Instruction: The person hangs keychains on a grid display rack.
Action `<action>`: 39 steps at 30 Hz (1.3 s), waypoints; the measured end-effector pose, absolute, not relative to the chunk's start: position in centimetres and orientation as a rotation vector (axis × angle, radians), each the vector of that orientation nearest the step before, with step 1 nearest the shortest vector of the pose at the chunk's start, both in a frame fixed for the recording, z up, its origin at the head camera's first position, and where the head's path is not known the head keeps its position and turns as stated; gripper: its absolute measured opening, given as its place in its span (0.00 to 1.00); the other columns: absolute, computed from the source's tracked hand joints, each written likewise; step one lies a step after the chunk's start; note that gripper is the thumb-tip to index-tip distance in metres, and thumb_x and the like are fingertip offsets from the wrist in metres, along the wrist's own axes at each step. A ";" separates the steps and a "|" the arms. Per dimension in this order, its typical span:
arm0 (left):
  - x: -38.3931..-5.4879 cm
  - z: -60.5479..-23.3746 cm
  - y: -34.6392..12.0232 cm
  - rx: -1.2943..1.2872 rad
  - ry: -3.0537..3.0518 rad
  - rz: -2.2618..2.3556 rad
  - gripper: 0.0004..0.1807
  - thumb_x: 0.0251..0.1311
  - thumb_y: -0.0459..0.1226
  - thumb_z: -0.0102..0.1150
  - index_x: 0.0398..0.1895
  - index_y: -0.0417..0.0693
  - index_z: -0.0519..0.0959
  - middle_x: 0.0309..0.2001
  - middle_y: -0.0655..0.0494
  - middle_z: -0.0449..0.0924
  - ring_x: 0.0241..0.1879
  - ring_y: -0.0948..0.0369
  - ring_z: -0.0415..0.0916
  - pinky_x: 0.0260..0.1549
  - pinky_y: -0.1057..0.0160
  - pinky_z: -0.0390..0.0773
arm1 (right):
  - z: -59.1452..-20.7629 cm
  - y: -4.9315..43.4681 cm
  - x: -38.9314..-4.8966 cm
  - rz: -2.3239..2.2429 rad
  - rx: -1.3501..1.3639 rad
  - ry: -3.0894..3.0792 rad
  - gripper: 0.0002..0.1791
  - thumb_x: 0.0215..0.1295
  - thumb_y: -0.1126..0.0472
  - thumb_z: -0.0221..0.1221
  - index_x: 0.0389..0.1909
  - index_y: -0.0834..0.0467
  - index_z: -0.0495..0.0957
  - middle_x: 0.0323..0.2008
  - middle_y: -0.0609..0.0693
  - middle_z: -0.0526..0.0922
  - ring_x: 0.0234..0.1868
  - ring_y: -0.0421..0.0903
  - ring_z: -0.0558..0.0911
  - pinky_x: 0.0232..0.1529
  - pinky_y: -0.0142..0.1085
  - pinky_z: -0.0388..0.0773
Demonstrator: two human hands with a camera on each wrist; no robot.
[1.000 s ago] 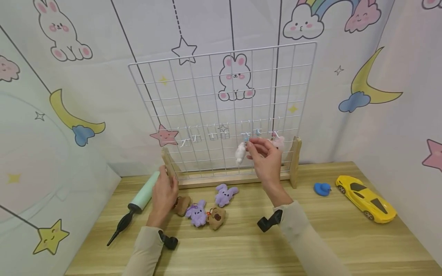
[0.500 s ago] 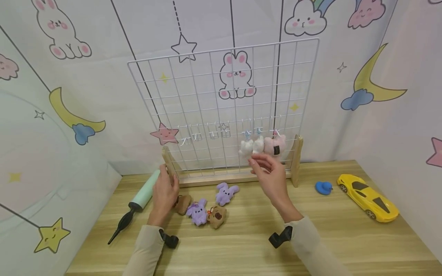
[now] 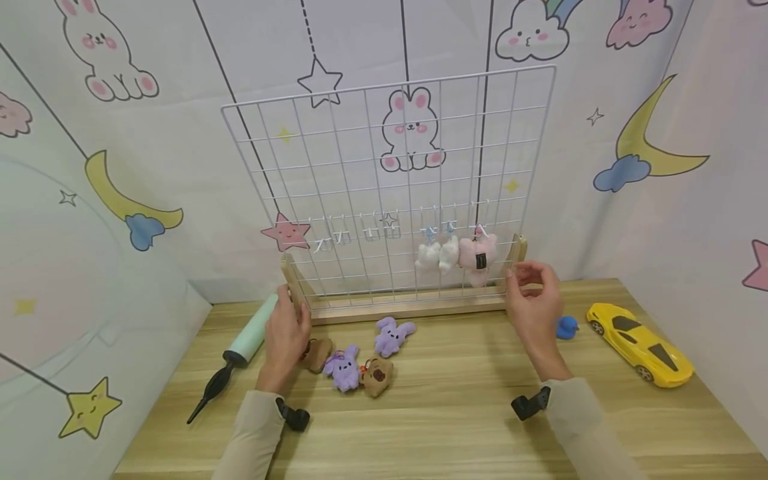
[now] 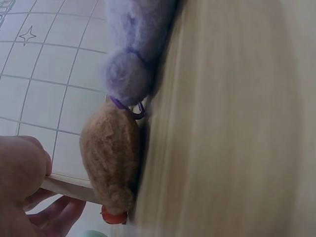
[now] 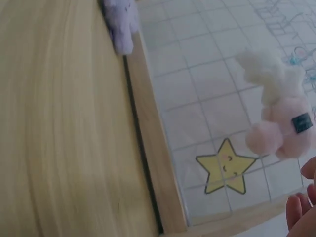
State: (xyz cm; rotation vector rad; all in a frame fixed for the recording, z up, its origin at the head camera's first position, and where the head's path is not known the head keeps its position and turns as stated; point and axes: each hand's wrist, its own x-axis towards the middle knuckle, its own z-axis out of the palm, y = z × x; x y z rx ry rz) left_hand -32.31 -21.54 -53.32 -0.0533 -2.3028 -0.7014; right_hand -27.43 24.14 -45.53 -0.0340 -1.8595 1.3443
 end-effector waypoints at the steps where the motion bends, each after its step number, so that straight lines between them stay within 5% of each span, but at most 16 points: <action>1: -32.0 -53.0 -21.4 -0.056 -2.298 -0.687 0.23 0.75 0.36 0.59 0.68 0.38 0.68 0.40 0.34 0.84 0.30 0.35 0.84 0.22 0.37 0.77 | -45.8 24.5 -27.5 1.299 -0.031 -1.868 0.17 0.70 0.64 0.71 0.56 0.65 0.83 0.42 0.48 0.83 0.40 0.32 0.80 0.39 0.19 0.76; 6: -31.6 -52.4 -21.2 -0.070 -2.294 -0.676 0.23 0.77 0.38 0.58 0.68 0.39 0.68 0.40 0.35 0.84 0.29 0.37 0.83 0.20 0.39 0.76 | -47.1 25.7 -28.3 1.182 -0.002 -1.982 0.24 0.67 0.68 0.72 0.63 0.65 0.80 0.50 0.61 0.85 0.45 0.35 0.80 0.44 0.19 0.78; 12: -31.6 -52.0 -21.3 -0.041 -2.348 -0.726 0.25 0.78 0.39 0.58 0.71 0.39 0.67 0.44 0.33 0.85 0.34 0.34 0.85 0.25 0.36 0.80 | -47.7 26.8 -28.8 1.167 -0.029 -2.057 0.25 0.71 0.66 0.70 0.66 0.65 0.79 0.52 0.63 0.85 0.48 0.41 0.83 0.45 0.18 0.78; 17: -30.5 -50.8 -20.8 -0.019 -2.349 -0.725 0.25 0.74 0.36 0.62 0.70 0.41 0.69 0.42 0.35 0.86 0.32 0.36 0.86 0.24 0.36 0.79 | -48.5 28.0 -28.7 1.243 -0.075 -2.337 0.36 0.77 0.58 0.65 0.81 0.62 0.65 0.70 0.70 0.77 0.63 0.68 0.84 0.57 0.46 0.88; 19: -30.7 -51.2 -21.1 -0.027 -2.324 -0.714 0.25 0.74 0.37 0.62 0.70 0.41 0.69 0.41 0.36 0.87 0.30 0.37 0.85 0.22 0.37 0.77 | -48.9 28.4 -28.7 1.246 -0.054 -2.457 0.37 0.81 0.54 0.61 0.83 0.63 0.62 0.71 0.72 0.76 0.66 0.71 0.83 0.57 0.55 0.85; 24: -30.2 -50.6 -20.8 -0.043 -2.299 -0.741 0.25 0.73 0.36 0.62 0.70 0.40 0.70 0.40 0.35 0.88 0.30 0.36 0.85 0.23 0.36 0.78 | -49.6 29.0 -28.3 1.226 -0.020 -2.530 0.33 0.83 0.51 0.58 0.79 0.64 0.68 0.66 0.73 0.80 0.64 0.70 0.84 0.49 0.37 0.88; 29: -30.6 -51.1 -20.9 -0.081 -2.281 -0.785 0.26 0.76 0.38 0.62 0.73 0.43 0.71 0.46 0.34 0.90 0.36 0.38 0.89 0.29 0.37 0.83 | -49.7 29.5 -27.4 1.193 -0.029 -2.533 0.33 0.83 0.49 0.59 0.78 0.65 0.70 0.65 0.72 0.81 0.64 0.69 0.85 0.42 0.18 0.81; 36: -29.9 -49.9 -20.4 -0.033 -2.364 -0.921 0.29 0.75 0.34 0.65 0.75 0.42 0.69 0.58 0.34 0.87 0.50 0.39 0.90 0.42 0.35 0.87 | -50.1 29.6 -27.2 1.179 -0.023 -2.487 0.32 0.81 0.50 0.62 0.75 0.67 0.73 0.63 0.72 0.82 0.62 0.69 0.85 0.40 0.11 0.75; 39: -29.5 -49.5 -20.3 0.035 -2.361 -1.015 0.32 0.74 0.34 0.67 0.76 0.41 0.66 0.62 0.34 0.81 0.57 0.40 0.83 0.52 0.42 0.85 | -50.4 29.4 -27.4 1.193 -0.014 -2.459 0.32 0.80 0.50 0.63 0.74 0.66 0.74 0.62 0.72 0.82 0.61 0.70 0.86 0.40 0.10 0.73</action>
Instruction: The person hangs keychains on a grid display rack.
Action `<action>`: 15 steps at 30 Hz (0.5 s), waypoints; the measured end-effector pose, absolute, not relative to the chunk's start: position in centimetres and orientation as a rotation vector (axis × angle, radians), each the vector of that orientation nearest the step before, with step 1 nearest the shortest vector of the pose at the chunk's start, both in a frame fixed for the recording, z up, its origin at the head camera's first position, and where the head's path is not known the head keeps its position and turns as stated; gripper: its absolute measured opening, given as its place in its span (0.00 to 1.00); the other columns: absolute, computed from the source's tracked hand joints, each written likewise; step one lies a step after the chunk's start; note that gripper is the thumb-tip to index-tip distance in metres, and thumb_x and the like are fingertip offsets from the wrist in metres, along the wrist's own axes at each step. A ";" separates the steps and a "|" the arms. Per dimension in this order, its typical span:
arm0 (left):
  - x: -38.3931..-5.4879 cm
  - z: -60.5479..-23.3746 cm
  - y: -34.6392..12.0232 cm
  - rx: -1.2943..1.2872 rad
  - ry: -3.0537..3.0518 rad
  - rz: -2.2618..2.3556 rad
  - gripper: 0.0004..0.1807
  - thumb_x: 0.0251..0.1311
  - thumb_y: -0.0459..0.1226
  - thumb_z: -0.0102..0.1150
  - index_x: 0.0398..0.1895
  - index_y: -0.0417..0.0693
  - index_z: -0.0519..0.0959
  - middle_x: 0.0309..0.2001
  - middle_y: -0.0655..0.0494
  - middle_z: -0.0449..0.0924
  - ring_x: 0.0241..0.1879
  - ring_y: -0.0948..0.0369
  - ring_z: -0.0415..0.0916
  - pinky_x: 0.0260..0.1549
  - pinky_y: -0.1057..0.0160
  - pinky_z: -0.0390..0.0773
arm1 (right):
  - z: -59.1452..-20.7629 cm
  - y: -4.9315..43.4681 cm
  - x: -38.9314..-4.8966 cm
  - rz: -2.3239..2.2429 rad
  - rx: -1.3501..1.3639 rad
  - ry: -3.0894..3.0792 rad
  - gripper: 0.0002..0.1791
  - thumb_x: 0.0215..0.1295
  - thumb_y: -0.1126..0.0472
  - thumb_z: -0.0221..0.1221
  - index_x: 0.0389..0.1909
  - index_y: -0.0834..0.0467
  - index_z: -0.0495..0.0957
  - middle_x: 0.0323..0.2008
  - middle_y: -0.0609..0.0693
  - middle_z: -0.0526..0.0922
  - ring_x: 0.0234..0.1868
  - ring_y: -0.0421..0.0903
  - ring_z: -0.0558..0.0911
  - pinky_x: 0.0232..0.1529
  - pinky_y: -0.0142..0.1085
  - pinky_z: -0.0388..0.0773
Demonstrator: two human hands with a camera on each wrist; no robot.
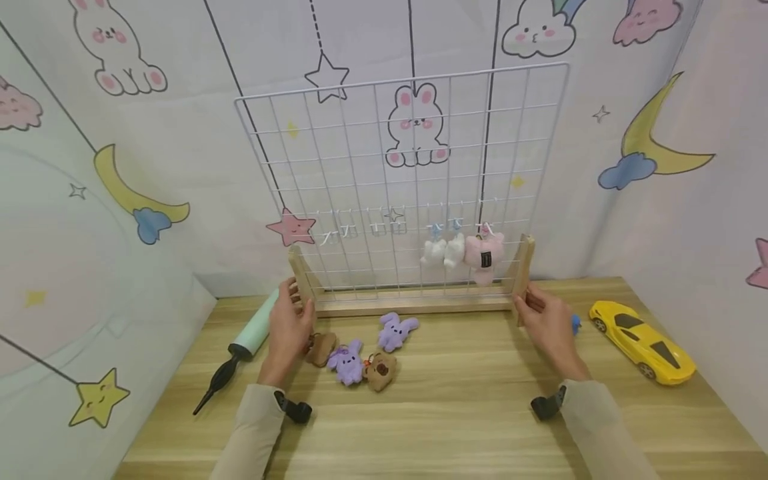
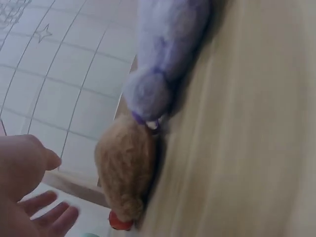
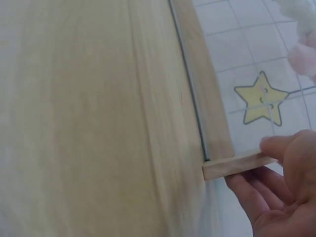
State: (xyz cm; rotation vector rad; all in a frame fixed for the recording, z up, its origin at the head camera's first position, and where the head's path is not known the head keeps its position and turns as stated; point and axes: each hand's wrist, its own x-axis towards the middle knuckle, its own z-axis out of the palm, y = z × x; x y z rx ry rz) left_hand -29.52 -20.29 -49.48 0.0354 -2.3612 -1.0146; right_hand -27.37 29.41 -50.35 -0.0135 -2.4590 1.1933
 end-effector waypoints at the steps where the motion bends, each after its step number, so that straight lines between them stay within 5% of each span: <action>1: -29.3 -49.3 -20.1 0.058 -2.347 -1.029 0.33 0.73 0.35 0.68 0.76 0.41 0.66 0.61 0.35 0.79 0.57 0.41 0.80 0.54 0.43 0.83 | -50.4 29.4 -27.4 1.198 -0.010 -2.453 0.32 0.80 0.50 0.63 0.75 0.65 0.74 0.62 0.73 0.82 0.61 0.70 0.85 0.40 0.10 0.73; 5: -27.9 -48.4 -18.7 0.041 -2.288 -0.982 0.29 0.70 0.36 0.71 0.68 0.38 0.69 0.52 0.39 0.72 0.51 0.44 0.71 0.51 0.46 0.76 | -50.4 29.2 -27.6 1.197 0.004 -2.446 0.33 0.80 0.49 0.64 0.75 0.65 0.73 0.63 0.73 0.82 0.61 0.70 0.85 0.40 0.10 0.73; 10: -26.1 -47.7 -15.8 -0.295 -2.400 -0.948 0.13 0.71 0.33 0.69 0.54 0.40 0.82 0.41 0.47 0.85 0.43 0.50 0.81 0.46 0.50 0.82 | -50.4 29.3 -27.7 1.182 0.015 -2.442 0.33 0.80 0.50 0.63 0.75 0.66 0.72 0.63 0.73 0.82 0.61 0.70 0.86 0.40 0.10 0.73; 15: -25.8 -47.4 -12.2 -0.582 -2.605 -0.968 0.09 0.74 0.34 0.66 0.52 0.45 0.89 0.47 0.50 0.91 0.49 0.52 0.87 0.51 0.48 0.85 | -50.5 29.5 -27.6 1.150 -0.008 -2.454 0.32 0.80 0.50 0.63 0.74 0.67 0.73 0.62 0.72 0.83 0.60 0.70 0.86 0.43 0.20 0.83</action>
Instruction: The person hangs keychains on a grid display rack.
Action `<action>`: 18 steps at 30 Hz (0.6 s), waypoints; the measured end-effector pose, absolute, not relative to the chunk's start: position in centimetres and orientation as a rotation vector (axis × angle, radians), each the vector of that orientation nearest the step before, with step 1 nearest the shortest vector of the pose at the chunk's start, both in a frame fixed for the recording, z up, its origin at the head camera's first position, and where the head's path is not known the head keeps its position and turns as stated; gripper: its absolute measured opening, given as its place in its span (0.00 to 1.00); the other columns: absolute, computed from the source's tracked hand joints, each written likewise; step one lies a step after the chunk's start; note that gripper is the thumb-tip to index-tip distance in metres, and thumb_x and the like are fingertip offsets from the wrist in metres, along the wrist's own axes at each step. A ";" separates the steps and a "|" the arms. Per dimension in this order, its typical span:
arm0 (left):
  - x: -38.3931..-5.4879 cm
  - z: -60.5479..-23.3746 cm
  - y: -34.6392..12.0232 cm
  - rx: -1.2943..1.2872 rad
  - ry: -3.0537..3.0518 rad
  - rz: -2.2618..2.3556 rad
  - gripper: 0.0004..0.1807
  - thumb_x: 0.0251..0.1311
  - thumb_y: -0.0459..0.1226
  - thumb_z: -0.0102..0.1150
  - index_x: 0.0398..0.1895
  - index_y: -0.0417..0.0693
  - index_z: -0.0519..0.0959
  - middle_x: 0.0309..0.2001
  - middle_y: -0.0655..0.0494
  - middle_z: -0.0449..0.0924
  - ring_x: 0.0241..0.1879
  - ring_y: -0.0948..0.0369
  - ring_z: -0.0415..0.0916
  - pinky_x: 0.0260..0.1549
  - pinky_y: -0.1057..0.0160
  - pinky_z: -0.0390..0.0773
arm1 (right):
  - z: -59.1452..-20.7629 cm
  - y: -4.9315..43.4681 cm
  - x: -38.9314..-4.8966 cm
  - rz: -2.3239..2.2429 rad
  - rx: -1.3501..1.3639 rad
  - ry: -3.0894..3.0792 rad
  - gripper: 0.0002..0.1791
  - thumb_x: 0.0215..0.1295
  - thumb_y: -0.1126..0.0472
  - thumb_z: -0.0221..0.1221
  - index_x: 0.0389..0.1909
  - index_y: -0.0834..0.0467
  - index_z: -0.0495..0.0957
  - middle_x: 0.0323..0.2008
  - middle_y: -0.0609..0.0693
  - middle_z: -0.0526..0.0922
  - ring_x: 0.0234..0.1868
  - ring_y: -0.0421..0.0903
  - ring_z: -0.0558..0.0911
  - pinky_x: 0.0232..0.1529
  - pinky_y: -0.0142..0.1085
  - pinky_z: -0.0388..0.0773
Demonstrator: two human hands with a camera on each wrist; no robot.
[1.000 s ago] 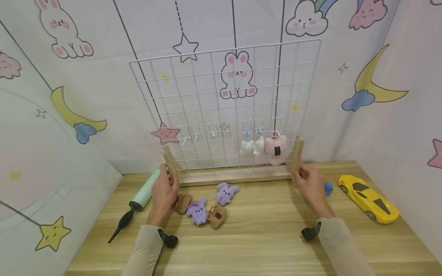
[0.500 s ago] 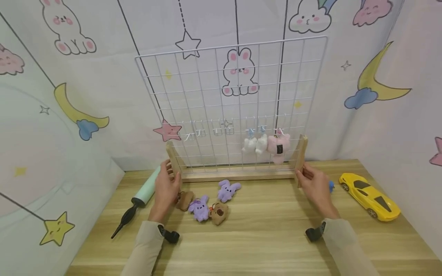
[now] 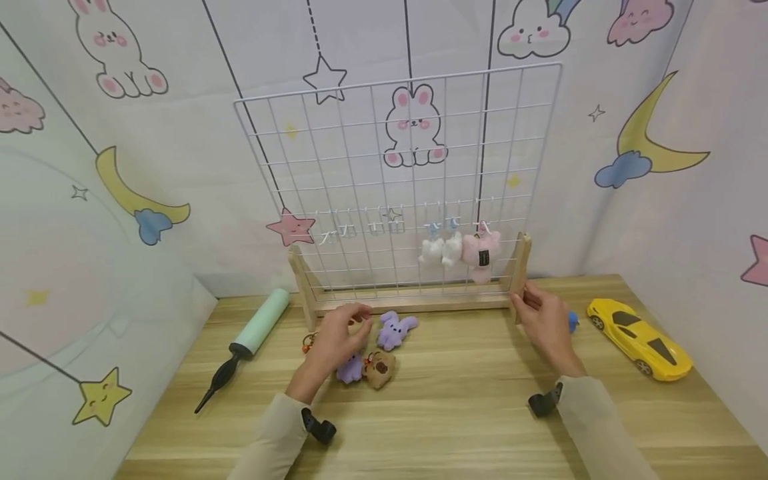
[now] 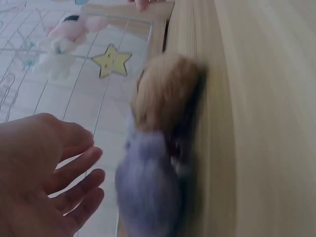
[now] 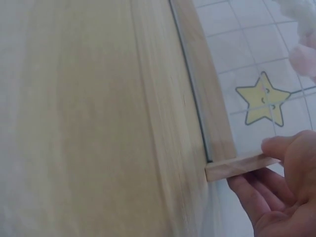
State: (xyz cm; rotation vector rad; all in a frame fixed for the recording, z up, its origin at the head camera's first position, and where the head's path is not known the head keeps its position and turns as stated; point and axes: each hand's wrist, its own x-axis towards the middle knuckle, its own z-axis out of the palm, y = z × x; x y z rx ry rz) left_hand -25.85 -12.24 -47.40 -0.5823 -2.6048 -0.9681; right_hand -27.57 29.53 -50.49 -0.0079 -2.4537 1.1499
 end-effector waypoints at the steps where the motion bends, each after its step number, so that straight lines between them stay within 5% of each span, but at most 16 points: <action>1: -26.0 -47.3 -11.5 -0.615 -2.646 -0.966 0.10 0.75 0.35 0.66 0.54 0.45 0.89 0.50 0.50 0.91 0.51 0.51 0.86 0.53 0.48 0.85 | -50.5 29.6 -27.5 1.143 -0.013 -2.456 0.33 0.80 0.50 0.63 0.74 0.66 0.73 0.62 0.72 0.83 0.60 0.70 0.86 0.44 0.25 0.85; 4: -26.5 -46.8 -9.3 -0.656 -2.767 -0.928 0.14 0.76 0.39 0.65 0.58 0.45 0.88 0.55 0.47 0.89 0.55 0.50 0.85 0.56 0.47 0.85 | -50.6 29.8 -27.4 1.127 -0.030 -2.460 0.32 0.80 0.49 0.63 0.74 0.66 0.74 0.61 0.71 0.84 0.60 0.69 0.87 0.46 0.29 0.86; 10: -27.3 -46.2 -6.5 -0.537 -3.003 -0.670 0.29 0.69 0.52 0.73 0.66 0.47 0.81 0.59 0.46 0.87 0.54 0.48 0.85 0.49 0.48 0.86 | -50.8 29.8 -27.3 1.163 -0.029 -2.451 0.32 0.79 0.50 0.64 0.74 0.66 0.74 0.60 0.71 0.84 0.60 0.69 0.87 0.41 0.10 0.73; 18: -28.4 -46.3 -5.1 -0.458 -3.126 -0.445 0.37 0.63 0.47 0.79 0.69 0.44 0.71 0.55 0.43 0.87 0.51 0.45 0.87 0.41 0.49 0.87 | -50.5 29.7 -27.5 1.160 -0.025 -2.456 0.32 0.80 0.51 0.64 0.74 0.68 0.73 0.61 0.71 0.84 0.61 0.68 0.86 0.41 0.08 0.70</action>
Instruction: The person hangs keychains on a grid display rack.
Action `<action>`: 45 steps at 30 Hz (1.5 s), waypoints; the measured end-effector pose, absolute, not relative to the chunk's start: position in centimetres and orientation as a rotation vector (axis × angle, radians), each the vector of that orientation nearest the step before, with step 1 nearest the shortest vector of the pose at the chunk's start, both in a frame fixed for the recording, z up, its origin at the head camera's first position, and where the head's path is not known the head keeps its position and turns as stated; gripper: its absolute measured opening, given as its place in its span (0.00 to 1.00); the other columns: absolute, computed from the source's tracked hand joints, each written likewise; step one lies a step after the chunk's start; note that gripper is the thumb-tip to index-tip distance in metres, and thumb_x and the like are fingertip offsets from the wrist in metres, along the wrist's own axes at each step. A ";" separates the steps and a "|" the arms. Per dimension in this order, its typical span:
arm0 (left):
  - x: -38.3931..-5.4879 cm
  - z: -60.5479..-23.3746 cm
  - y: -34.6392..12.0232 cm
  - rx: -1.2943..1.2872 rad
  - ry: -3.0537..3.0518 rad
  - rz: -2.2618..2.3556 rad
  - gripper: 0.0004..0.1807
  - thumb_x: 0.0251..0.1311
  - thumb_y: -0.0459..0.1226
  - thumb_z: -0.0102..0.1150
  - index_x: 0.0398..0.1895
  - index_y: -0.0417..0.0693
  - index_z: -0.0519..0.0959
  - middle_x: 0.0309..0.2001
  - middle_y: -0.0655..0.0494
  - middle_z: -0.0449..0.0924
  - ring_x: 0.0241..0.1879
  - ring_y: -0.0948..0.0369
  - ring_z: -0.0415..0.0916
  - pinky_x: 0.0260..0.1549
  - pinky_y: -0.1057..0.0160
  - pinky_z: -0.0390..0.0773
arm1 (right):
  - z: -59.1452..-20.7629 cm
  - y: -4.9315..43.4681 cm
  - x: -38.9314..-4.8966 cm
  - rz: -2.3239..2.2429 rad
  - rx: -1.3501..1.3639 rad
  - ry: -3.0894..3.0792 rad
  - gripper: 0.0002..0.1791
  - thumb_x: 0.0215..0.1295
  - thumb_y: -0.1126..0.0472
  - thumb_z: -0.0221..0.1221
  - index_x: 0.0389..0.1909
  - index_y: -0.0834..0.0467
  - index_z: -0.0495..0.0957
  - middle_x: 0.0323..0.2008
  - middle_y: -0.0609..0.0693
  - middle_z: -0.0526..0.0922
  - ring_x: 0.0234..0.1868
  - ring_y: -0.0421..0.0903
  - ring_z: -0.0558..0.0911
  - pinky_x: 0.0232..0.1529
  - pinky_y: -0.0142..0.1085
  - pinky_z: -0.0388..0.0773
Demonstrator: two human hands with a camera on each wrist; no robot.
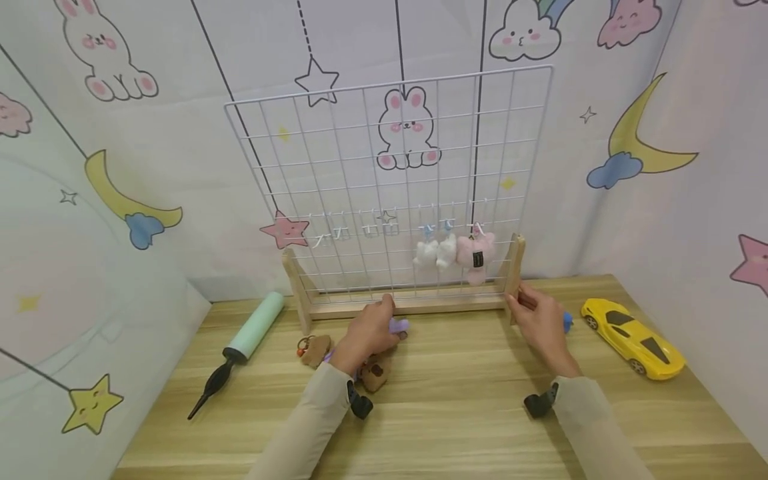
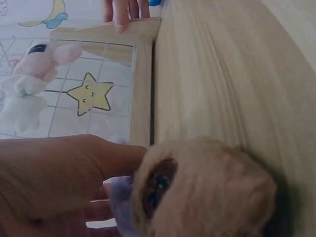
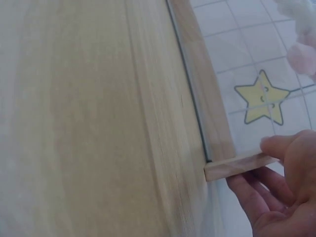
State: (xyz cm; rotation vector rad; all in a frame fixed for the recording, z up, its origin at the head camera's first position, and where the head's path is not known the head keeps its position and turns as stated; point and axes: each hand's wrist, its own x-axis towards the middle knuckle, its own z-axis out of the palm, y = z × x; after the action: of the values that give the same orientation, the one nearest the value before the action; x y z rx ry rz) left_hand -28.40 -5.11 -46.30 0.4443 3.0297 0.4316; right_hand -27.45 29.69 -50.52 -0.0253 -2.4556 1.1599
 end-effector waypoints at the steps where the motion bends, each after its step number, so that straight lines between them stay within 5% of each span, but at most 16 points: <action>1: -28.5 -46.3 -5.1 0.443 3.018 0.432 0.36 0.63 0.45 0.79 0.68 0.44 0.71 0.55 0.43 0.87 0.50 0.46 0.87 0.40 0.49 0.87 | -50.5 29.7 -27.5 1.158 -0.027 -2.457 0.33 0.80 0.50 0.64 0.74 0.68 0.73 0.61 0.70 0.84 0.61 0.68 0.86 0.41 0.08 0.70; 6: -28.8 -46.6 -5.5 0.493 2.977 0.499 0.22 0.63 0.36 0.77 0.57 0.50 0.78 0.50 0.47 0.88 0.47 0.51 0.87 0.40 0.53 0.86 | -50.4 29.5 -27.6 1.159 -0.027 -2.454 0.32 0.79 0.50 0.64 0.73 0.67 0.74 0.60 0.70 0.85 0.61 0.68 0.86 0.41 0.08 0.70; 15: -28.8 -46.5 -6.2 0.593 2.985 0.796 0.05 0.71 0.38 0.70 0.47 0.51 0.89 0.51 0.49 0.91 0.51 0.50 0.89 0.48 0.50 0.89 | -50.2 29.5 -27.5 1.181 -0.025 -2.455 0.32 0.79 0.51 0.64 0.73 0.67 0.74 0.61 0.70 0.85 0.61 0.69 0.86 0.41 0.08 0.71; 22: -28.5 -45.7 -6.5 0.621 2.998 1.054 0.07 0.73 0.41 0.69 0.46 0.52 0.93 0.45 0.56 0.93 0.46 0.58 0.89 0.46 0.57 0.87 | -50.1 29.6 -27.5 1.200 -0.021 -2.463 0.33 0.80 0.52 0.64 0.74 0.68 0.72 0.61 0.71 0.84 0.61 0.69 0.86 0.40 0.08 0.69; 27: -28.1 -45.0 -6.6 0.611 2.944 1.268 0.08 0.72 0.40 0.70 0.47 0.48 0.93 0.47 0.52 0.93 0.48 0.54 0.90 0.42 0.59 0.88 | -50.1 29.6 -27.5 1.211 -0.030 -2.479 0.33 0.79 0.52 0.64 0.75 0.69 0.71 0.61 0.72 0.84 0.61 0.69 0.86 0.40 0.08 0.69; 37: -27.7 -43.6 -6.8 0.495 2.914 1.578 0.13 0.71 0.47 0.72 0.47 0.48 0.94 0.47 0.51 0.89 0.40 0.57 0.85 0.28 0.68 0.81 | -50.3 29.6 -27.7 1.227 -0.117 -2.502 0.39 0.80 0.39 0.58 0.78 0.63 0.71 0.66 0.68 0.82 0.65 0.66 0.85 0.42 0.10 0.66; 45: -27.4 -42.2 -6.7 0.555 3.006 1.712 0.13 0.71 0.47 0.72 0.45 0.48 0.94 0.46 0.51 0.91 0.46 0.54 0.87 0.48 0.53 0.87 | -50.4 29.6 -27.8 1.236 -0.119 -2.496 0.39 0.80 0.39 0.58 0.77 0.64 0.71 0.66 0.69 0.83 0.65 0.66 0.85 0.42 0.10 0.66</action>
State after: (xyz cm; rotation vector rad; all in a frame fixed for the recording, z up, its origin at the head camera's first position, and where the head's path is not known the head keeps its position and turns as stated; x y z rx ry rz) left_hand -27.36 -6.66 -42.15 0.5552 3.0058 1.7118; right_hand -27.77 29.65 -50.43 -0.1193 -2.4963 1.2357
